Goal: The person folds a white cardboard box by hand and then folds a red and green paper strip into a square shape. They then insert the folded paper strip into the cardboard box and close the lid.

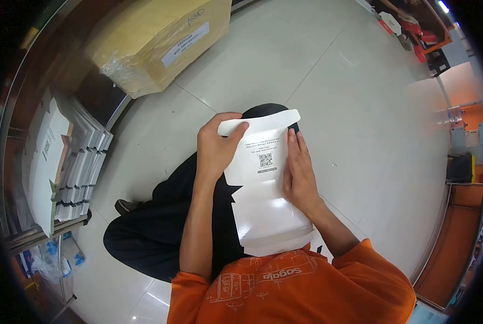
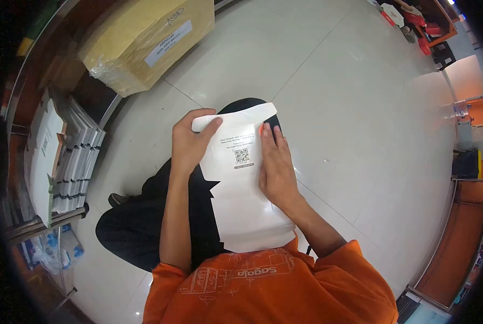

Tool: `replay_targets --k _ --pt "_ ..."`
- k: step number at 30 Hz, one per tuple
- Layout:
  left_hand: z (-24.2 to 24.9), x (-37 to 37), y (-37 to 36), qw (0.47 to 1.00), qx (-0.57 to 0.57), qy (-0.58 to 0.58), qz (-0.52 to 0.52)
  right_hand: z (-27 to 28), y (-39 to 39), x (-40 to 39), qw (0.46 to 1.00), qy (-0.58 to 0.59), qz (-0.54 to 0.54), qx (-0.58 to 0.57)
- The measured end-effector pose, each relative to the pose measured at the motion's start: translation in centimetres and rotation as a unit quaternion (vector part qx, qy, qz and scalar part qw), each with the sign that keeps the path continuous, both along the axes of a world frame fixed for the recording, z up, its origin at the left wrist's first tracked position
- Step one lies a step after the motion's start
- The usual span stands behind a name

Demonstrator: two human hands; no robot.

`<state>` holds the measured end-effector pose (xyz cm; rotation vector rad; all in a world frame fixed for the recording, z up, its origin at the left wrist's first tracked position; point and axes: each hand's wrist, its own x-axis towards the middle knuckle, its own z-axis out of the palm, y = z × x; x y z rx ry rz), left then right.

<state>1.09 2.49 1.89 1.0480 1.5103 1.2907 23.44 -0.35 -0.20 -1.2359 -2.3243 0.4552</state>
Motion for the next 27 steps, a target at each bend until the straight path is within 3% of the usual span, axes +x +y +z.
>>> replay_targets --k 3,9,11,12,14,15,16,18,19,22,25,26,27 --pt "0.1 0.4 1.3 0.993 -0.103 0.044 -0.028 -0.1 -0.4 -0.7 0.997 -0.054 -0.002 0.049" --pt "-1.9 1.5 0.7 0.995 -0.008 0.063 0.075 1.1 -1.0 -2.9 0.985 -0.167 -0.009 0.039" --pt "-0.9 1.2 0.3 0.994 -0.074 -0.052 0.063 0.8 -0.8 -3.1 0.988 -0.152 -0.008 0.029" --pt "-1.0 1.0 -0.2 0.993 -0.077 -0.053 0.065 0.8 -0.8 -3.1 0.991 -0.135 -0.007 0.021" --pt "-1.3 0.4 -1.6 0.981 -0.061 -0.179 0.035 1.1 -0.6 -3.0 0.990 -0.141 -0.003 0.027" --pt "-3.8 0.1 -2.5 0.990 0.021 -0.137 0.016 1.2 -0.6 -3.2 0.989 -0.142 -0.006 0.036" --pt "-4.4 0.3 -3.5 0.991 0.026 -0.134 0.019 1.5 -0.3 -3.3 0.990 -0.138 -0.003 0.041" --pt "-4.9 1.2 -5.9 0.991 0.011 -0.130 0.027 2.4 0.2 -2.8 0.991 -0.128 -0.028 0.017" --pt "-4.5 1.7 -6.7 0.992 -0.013 -0.112 0.053 2.7 1.0 -2.5 0.998 -0.043 -0.030 0.034" --pt "-3.5 3.7 -8.0 0.986 -0.047 -0.075 0.143 3.0 2.6 -1.9 0.998 0.054 -0.032 -0.021" --pt "-3.2 4.7 -7.7 0.976 0.015 0.135 0.170 4.5 2.6 -2.1 0.990 0.097 -0.044 -0.093" --pt "-2.9 5.1 -7.5 0.975 0.015 0.135 0.174 4.2 2.7 -1.9 0.990 0.096 -0.040 -0.093" --pt "-2.8 5.5 -7.3 0.950 0.059 0.238 0.192 3.6 2.8 -1.8 0.995 0.086 -0.025 -0.042"
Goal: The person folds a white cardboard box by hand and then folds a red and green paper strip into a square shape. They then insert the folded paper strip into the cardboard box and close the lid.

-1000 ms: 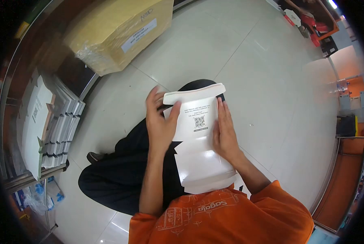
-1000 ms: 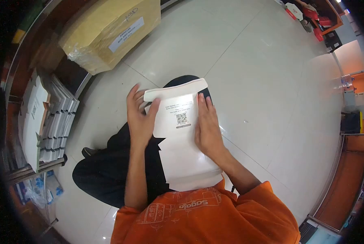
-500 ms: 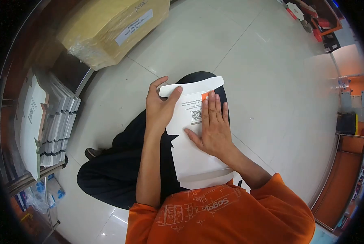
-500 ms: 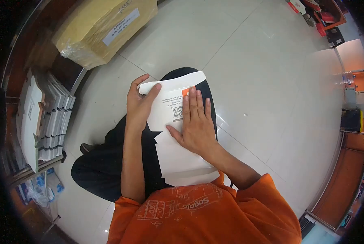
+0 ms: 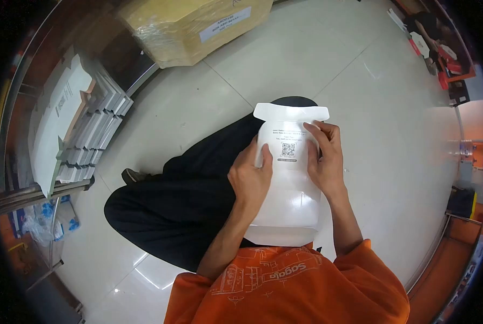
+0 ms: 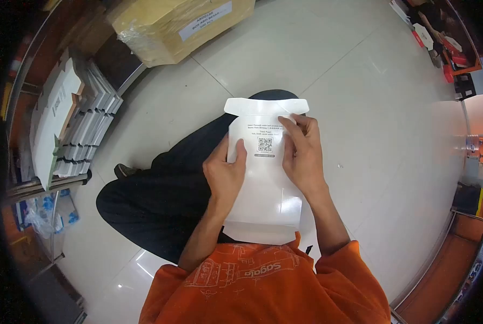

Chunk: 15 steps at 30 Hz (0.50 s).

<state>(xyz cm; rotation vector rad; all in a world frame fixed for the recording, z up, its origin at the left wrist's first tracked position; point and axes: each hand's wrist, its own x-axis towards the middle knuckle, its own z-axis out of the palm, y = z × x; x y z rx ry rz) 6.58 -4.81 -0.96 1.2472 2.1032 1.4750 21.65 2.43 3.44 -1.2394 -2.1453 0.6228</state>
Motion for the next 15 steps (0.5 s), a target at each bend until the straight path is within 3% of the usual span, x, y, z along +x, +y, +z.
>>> replay_targets --k 1,5,9,10,11,13,15 --pt "0.0 0.3 0.1 0.993 0.026 0.113 0.017 -0.4 0.0 0.0 0.999 -0.011 0.010 0.050" --pt "0.8 1.2 0.0 0.982 -0.069 0.165 -0.058 -0.1 0.0 0.1 1.000 -0.001 0.000 0.021" --pt "-0.1 1.3 0.9 0.984 -0.096 0.065 -0.135 -0.6 0.3 0.5 0.999 0.012 0.011 0.046" --pt "0.4 0.1 1.0 0.971 -0.123 -0.115 -0.168 -0.6 0.3 0.5 0.999 0.013 0.004 0.044" --pt "0.7 -1.3 1.3 0.955 -0.137 -0.199 -0.173 -0.6 0.4 0.6 0.999 0.014 0.003 0.042" --pt "-0.1 -3.7 1.5 0.870 -0.054 -0.449 -0.198 -0.8 0.3 0.7 0.999 0.019 0.003 0.028" --pt "0.9 -4.6 1.5 0.843 -0.065 -0.497 -0.195 -1.1 0.2 0.9 0.999 0.028 -0.002 0.026"
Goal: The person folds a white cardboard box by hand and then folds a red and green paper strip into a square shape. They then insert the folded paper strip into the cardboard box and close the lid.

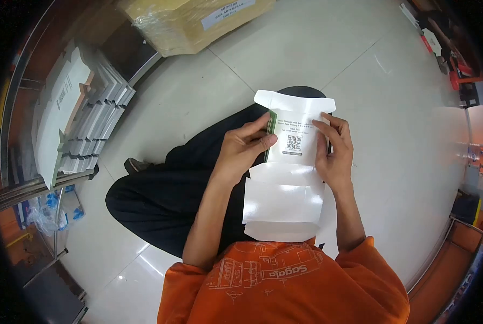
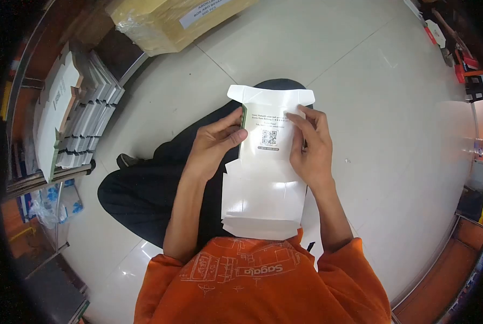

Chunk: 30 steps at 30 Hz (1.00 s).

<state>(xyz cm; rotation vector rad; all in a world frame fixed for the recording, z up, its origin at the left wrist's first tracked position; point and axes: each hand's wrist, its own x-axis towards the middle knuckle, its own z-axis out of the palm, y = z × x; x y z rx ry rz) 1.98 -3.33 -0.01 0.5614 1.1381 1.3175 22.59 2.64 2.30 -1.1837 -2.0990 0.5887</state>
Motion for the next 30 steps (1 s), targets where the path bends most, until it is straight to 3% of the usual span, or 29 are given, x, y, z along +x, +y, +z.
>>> replay_targets --k 2,4,6,12,14,18,23,25,26,28,30 --pt "0.3 -0.2 0.4 0.999 -0.017 -0.051 -0.003 -0.4 0.1 0.2 1.000 0.010 -0.004 0.004" --pt "0.2 -0.1 0.9 0.994 -0.084 -0.012 -0.071 -0.9 0.3 0.6 0.997 0.074 -0.003 0.024" --pt "0.1 0.2 1.3 0.992 -0.076 0.008 -0.100 -0.9 0.2 0.9 0.996 0.091 -0.014 -0.014" --pt "-1.0 2.5 1.8 0.976 -0.032 0.215 -0.031 -0.5 -0.1 1.7 0.994 0.095 -0.006 -0.048" --pt "-1.9 2.6 1.4 0.980 -0.027 0.196 -0.015 -0.2 -0.7 1.6 0.981 0.156 -0.015 -0.117" --pt "-1.4 3.3 1.2 0.980 -0.014 0.198 0.013 -1.7 -1.5 2.9 0.985 0.037 -0.110 -0.129" --pt "-1.3 3.8 1.0 0.979 -0.025 0.201 0.033 -1.8 -3.1 4.9 0.980 0.039 -0.125 -0.147" --pt "-1.6 3.7 0.3 0.985 -0.056 0.154 0.046 -1.0 -4.7 6.6 0.937 0.014 -0.127 -0.326" --pt "-2.0 3.6 -0.1 0.986 -0.056 0.152 0.045 -1.2 -5.2 6.9 0.937 0.011 -0.128 -0.325" --pt "-2.7 3.3 -1.8 0.996 0.048 0.063 0.033 -2.1 -6.4 7.7 0.910 0.101 -0.151 -0.373" --pt "-2.7 3.0 -4.4 0.999 0.047 0.000 -0.006 -1.6 -6.2 7.8 0.926 0.031 -0.162 -0.340"
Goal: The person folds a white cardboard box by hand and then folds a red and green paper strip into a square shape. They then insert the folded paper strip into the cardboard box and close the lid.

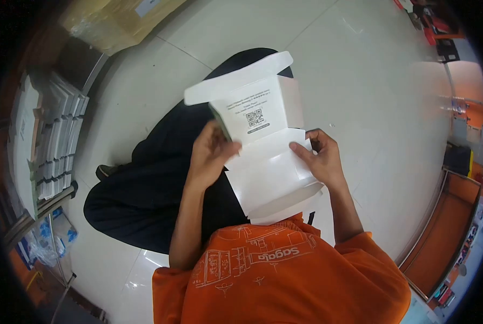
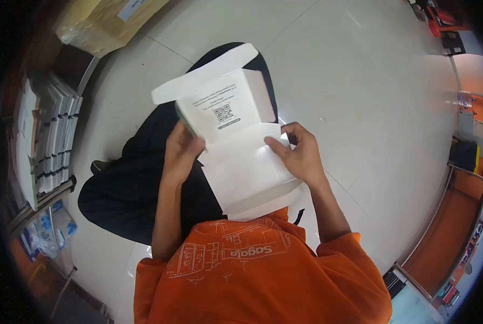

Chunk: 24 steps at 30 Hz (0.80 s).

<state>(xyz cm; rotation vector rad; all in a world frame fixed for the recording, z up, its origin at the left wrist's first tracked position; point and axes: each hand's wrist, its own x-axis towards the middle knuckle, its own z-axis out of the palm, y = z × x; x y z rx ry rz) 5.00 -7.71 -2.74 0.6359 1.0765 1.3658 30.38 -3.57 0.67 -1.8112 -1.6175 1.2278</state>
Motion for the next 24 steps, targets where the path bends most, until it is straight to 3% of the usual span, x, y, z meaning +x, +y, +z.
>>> replay_targets --k 3,6,8,9,12,14,18,24 --pt "-0.5 0.6 -3.6 0.998 0.014 0.026 -0.059 1.3 1.2 -0.7 0.999 0.005 0.036 -0.040" --pt "-0.7 1.5 -5.1 0.999 -0.045 -0.007 -0.021 1.5 1.5 -1.7 0.993 -0.040 0.107 0.027" --pt "-0.9 2.1 -5.2 0.991 -0.095 0.094 0.008 2.4 1.4 -2.7 0.973 -0.153 0.141 0.099" --pt "0.0 2.7 -4.7 0.988 -0.068 0.130 0.044 2.6 1.4 -3.1 0.972 -0.153 0.141 0.104" --pt "0.5 3.6 -4.6 0.990 -0.072 0.099 0.068 3.3 0.9 -3.9 0.952 -0.206 0.171 0.149" --pt "0.7 3.2 -4.8 0.991 -0.089 0.093 0.036 3.5 0.5 -5.1 0.905 -0.299 0.204 0.224" --pt "0.8 3.2 -4.8 0.990 -0.104 0.087 0.036 1.7 -2.7 -6.6 0.852 -0.347 0.210 0.332" --pt "-0.4 2.9 -4.9 0.988 -0.107 0.109 0.019 1.3 -6.0 -8.4 0.873 -0.340 0.292 0.194"
